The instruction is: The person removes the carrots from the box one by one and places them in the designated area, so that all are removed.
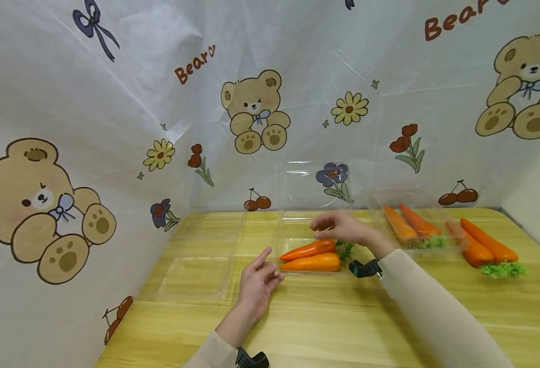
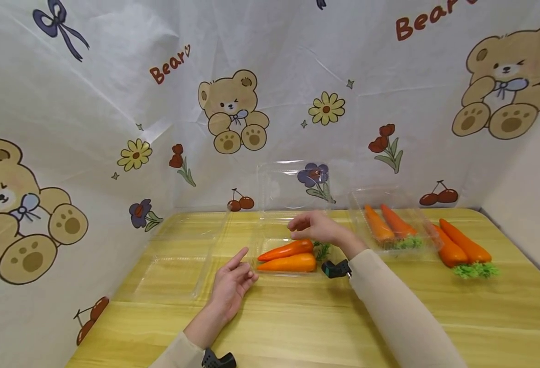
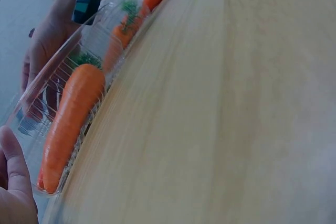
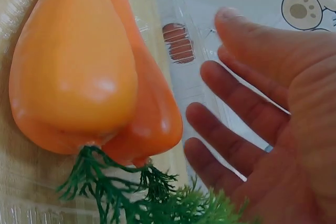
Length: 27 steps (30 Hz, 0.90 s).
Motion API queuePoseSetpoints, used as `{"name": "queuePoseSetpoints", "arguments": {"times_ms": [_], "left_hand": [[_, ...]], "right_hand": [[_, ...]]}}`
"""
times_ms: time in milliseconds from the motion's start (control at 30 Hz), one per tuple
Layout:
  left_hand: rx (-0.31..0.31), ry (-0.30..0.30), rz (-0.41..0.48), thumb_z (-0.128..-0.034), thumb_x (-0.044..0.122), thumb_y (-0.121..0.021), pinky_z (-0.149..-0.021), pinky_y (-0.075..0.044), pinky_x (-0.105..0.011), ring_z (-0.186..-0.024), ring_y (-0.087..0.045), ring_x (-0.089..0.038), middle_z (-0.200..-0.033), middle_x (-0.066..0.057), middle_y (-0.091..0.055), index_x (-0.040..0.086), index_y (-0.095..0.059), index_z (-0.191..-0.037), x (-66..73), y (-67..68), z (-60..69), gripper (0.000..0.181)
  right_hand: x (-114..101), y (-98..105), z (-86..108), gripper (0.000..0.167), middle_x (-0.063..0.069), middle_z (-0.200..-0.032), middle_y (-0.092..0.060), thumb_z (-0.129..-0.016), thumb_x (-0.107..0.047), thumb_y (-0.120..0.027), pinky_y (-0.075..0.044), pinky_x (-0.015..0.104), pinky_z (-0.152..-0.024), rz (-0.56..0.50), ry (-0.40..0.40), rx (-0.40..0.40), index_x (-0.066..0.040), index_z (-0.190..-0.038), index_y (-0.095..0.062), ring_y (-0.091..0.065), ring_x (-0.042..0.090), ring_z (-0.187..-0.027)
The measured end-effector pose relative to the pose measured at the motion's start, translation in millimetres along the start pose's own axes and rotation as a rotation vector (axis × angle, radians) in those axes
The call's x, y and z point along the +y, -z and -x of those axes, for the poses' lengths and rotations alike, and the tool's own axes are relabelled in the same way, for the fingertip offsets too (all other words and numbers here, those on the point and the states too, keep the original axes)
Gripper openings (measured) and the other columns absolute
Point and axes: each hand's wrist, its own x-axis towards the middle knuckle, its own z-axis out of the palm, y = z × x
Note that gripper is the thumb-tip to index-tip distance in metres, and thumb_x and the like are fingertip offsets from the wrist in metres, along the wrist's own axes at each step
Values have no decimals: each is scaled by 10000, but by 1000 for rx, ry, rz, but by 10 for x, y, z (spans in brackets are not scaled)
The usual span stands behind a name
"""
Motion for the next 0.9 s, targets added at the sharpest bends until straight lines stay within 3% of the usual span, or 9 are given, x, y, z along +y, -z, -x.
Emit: {"name": "queuePoseSetpoints", "arguments": {"times_ms": [267,533,900], "left_hand": [[-6,3,0,-1006,-52,-519,-788,-626,-239,-789,-566,-112,-941,8,-514,68,-376,-1596,-4,-1,-1,619],[-7,2,8,-1009,-54,-517,-786,-627,-236,-784,-563,-114,-934,6,-510,65,-379,-1594,0,-3,-5,612],[-3,0,10,-1013,-52,-518,-778,-629,-233,-779,-571,-108,-928,9,-511,64,-381,-1593,-8,11,-1,608]], "right_hand": [[71,-41,-74,366,187,-1264,-706,-941,-174,-763,-549,512,-1064,67,-24,-74,14,-1250,-703,-649,352,-1193],[47,-61,-93,382,168,-1257,-715,-897,-142,-803,-565,485,-1053,65,-73,-149,0,-1241,-715,-650,362,-1195],[70,-101,-144,418,135,-1211,-734,-873,-165,-836,-622,347,-928,89,-101,-239,10,-1234,-714,-706,229,-1050]]}}
